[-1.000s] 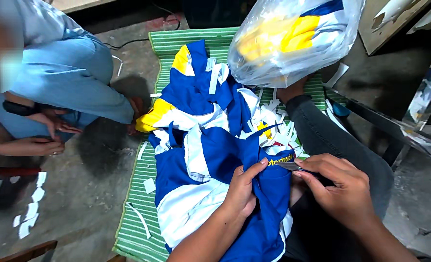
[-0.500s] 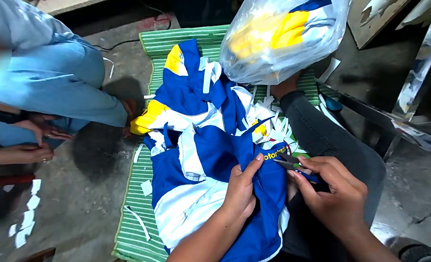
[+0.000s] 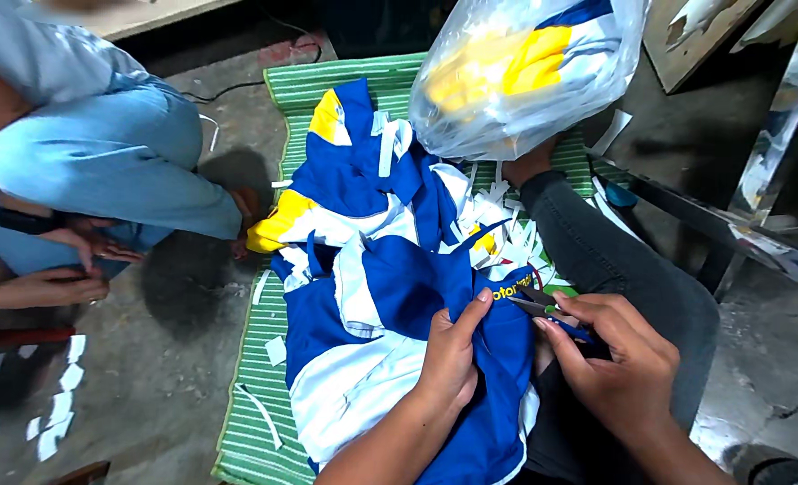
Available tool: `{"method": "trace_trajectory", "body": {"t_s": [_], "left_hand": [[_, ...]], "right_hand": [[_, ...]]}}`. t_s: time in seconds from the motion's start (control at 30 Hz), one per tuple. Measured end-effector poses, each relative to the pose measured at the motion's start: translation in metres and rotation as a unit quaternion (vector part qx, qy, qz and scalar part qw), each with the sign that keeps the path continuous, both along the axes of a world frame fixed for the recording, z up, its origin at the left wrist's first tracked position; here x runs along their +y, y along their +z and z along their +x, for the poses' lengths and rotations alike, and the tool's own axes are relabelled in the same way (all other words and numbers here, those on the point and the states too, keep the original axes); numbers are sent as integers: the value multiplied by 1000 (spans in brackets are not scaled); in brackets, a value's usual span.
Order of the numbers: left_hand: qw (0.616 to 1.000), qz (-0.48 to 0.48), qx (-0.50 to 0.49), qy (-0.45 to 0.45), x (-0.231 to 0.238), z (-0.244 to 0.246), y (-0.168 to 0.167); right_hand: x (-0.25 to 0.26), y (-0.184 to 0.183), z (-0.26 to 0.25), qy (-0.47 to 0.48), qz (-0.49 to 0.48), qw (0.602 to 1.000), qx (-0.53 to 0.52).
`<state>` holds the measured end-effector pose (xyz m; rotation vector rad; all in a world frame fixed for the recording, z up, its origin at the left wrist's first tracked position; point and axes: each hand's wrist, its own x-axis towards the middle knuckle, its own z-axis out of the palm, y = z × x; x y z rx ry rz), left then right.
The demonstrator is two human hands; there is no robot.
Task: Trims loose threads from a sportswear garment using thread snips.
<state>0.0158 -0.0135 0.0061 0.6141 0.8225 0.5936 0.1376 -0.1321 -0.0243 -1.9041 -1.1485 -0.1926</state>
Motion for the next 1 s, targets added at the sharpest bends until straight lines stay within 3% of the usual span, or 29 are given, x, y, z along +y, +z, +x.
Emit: {"method": "trace_trajectory", "body": {"t_s": [0.27,0.47,0.87,1.0], "left_hand": [[1000,0,-4,-2,1,-1,-1],[1000,-5,0,1,2,-1,0],[1000,12,-6,0,2,-3,-6],[1000,-4,-15,-4,3,-4,-6]], "right_hand": [[6,-6,-5,-15,21,1000,0],[11,-10,-8,9,36,993,111],[13,-12,-2,15,16,999,46],[10,-8,4,75,6,994,82]]}}
